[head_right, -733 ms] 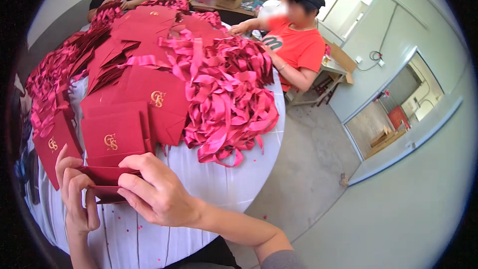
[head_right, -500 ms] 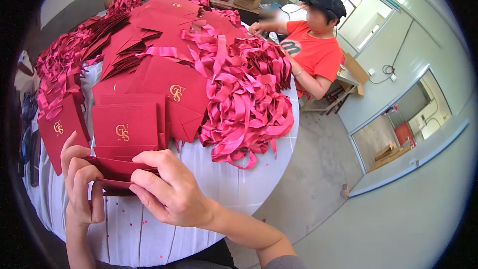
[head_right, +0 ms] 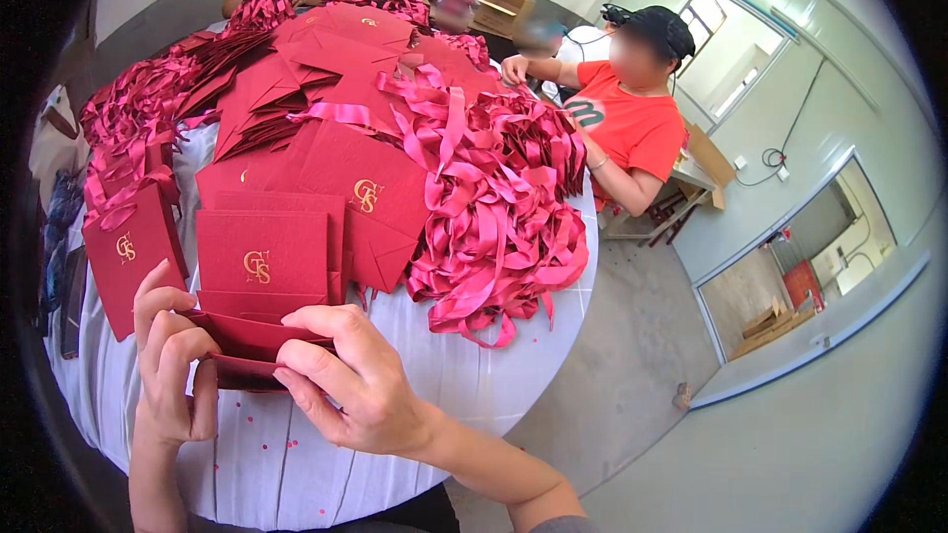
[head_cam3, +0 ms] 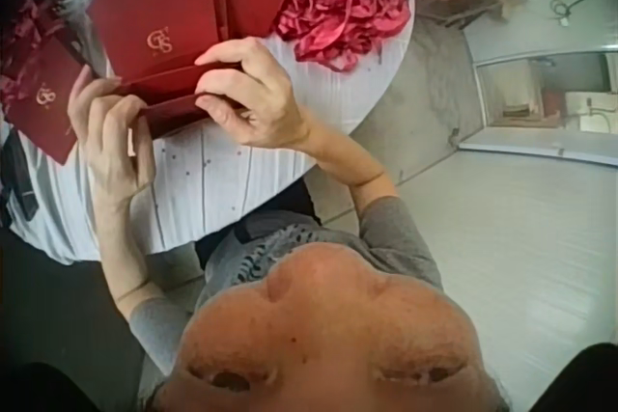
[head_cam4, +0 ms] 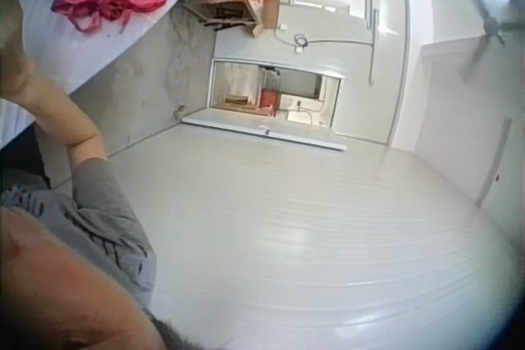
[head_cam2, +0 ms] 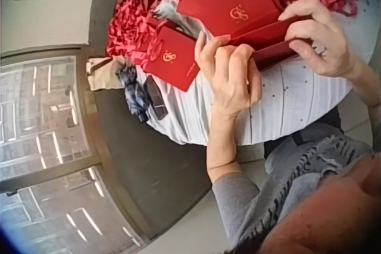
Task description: The person attaches ribbon handles to paper gift bags by threading pink ribbons into the bags by hand, then folds and opens the gift bags.
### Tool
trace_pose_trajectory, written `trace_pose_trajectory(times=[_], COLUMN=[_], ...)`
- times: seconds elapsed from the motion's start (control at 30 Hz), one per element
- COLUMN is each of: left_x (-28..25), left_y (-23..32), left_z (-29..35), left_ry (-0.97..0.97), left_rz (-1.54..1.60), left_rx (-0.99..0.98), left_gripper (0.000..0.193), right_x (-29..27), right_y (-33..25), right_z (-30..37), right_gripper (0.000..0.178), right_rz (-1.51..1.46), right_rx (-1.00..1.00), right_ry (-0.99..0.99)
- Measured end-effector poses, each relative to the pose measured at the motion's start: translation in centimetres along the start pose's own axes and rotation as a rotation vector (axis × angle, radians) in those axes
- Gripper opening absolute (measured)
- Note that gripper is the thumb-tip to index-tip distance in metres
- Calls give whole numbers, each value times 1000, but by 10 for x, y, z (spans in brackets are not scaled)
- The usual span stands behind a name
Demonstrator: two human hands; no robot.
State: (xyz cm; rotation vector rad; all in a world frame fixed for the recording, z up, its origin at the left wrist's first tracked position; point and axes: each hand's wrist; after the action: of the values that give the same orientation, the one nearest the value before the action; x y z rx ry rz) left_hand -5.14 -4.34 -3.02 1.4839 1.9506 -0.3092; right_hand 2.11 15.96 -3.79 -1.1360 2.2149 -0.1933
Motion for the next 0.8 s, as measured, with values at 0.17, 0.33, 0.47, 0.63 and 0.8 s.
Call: trace_pose_trajectory(times=[0.17,0.33,0.47,0.63,0.8], left_x=[3,-1,-1,1,-1], left_y=[-1,1,0,-2,-2], left_z=[1,2,2,3,4], left_ry=[10,7,-10,-7,-14], left_rz=[0,-8,-6,2,-1], left_rx=[2,-8,-9,6,12], left_gripper=[27,28,28,30,31], right_x=[-1,1,1,0,1], right_y=[0,-1,-1,1,0], right_z=[0,0,0,0,0], right_gripper=[19,19,20,22,23], right_rz=[0,-6,-3,-9,-5], right_rx=[5,-2,10,-13,-21], right_ry=[-4,3,0,13,18])
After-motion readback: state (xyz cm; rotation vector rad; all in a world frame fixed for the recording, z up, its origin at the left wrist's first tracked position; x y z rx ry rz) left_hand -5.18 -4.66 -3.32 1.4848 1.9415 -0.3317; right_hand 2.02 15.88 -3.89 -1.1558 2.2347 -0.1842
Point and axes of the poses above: each hand's wrist, its own z-axis away from the middle knuckle, its own x-axis out of the palm, y = z × x, and after that the axes turned 3 degrees about -y, right-handed
